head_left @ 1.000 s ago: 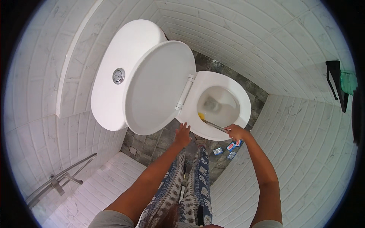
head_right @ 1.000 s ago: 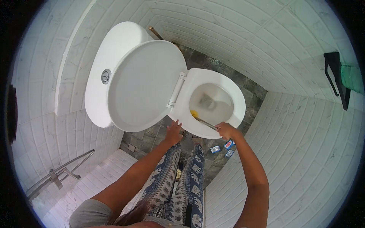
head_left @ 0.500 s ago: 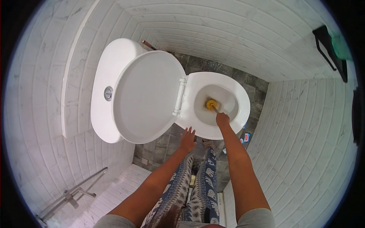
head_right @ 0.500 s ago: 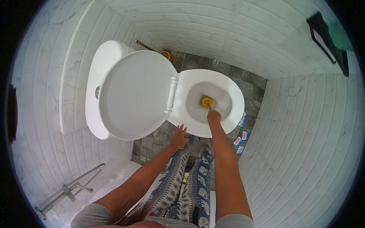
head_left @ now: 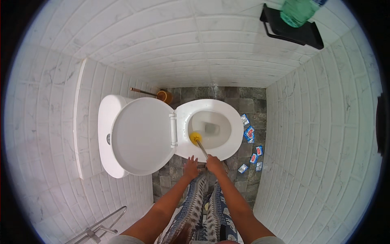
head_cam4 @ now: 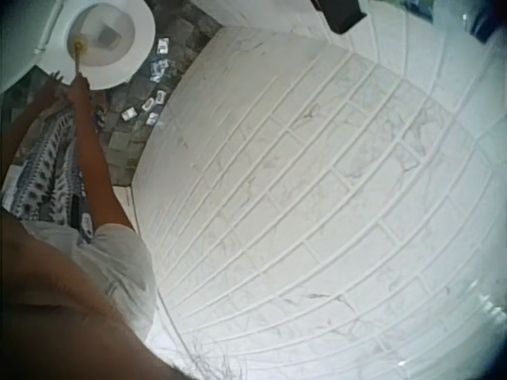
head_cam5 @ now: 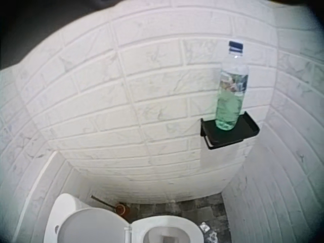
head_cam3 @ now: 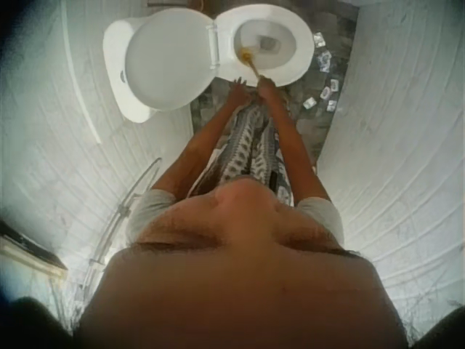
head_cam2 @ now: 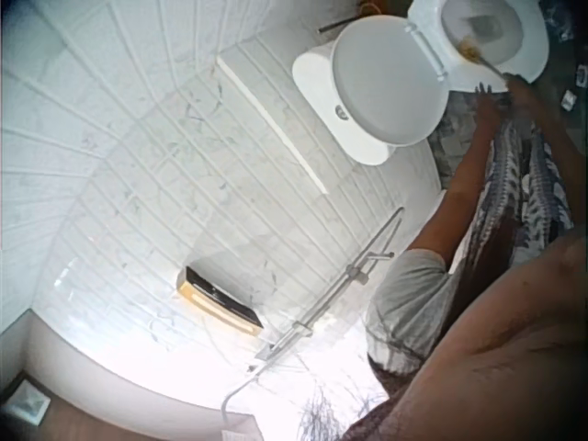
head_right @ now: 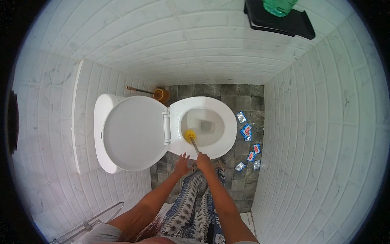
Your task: The person scrubs the inside of a white toilet bowl using a yellow toilet brush. They pour a liquid from a plastic bottle into the bowl and continue scrubbing the interior surfaces. The person then flushes the toilet and rinses the brush using a handheld shower head.
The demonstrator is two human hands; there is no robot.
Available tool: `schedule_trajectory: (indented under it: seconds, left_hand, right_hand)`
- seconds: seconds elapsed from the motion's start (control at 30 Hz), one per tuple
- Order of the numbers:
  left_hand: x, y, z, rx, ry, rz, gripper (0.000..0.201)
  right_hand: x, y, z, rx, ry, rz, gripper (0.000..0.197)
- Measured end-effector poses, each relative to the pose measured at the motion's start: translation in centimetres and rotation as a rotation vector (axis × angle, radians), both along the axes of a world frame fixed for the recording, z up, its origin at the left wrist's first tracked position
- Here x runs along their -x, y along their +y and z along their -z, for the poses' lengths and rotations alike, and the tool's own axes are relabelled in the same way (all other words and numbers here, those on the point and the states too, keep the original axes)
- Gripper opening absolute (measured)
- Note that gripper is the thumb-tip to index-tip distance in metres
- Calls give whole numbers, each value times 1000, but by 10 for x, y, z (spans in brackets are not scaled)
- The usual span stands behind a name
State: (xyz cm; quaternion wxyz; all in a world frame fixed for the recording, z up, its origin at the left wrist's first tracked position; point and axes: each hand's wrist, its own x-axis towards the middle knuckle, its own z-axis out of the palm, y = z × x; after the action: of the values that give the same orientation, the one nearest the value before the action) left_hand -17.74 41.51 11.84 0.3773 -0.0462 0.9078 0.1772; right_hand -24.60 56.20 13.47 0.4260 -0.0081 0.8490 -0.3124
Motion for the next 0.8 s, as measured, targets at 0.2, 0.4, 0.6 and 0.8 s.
schedule_trajectory:
  seconds: [0.2,0.4,0.6,0.8]
  left_hand:
    - [21,43,-2,-12,-30,50,74]
    - [27,72,9,-60,5,-43,76]
    - [21,73,25,-96,26,-127,78]
    - [11,42,35,-127,47,-202,75]
  right_hand:
    - [-12,27,1,36,-8,128,32]
    - [11,64,8,-105,91,55,23]
    - [70,69,20,-313,144,-73,26]
    - [87,22,76,-290,145,-67,24]
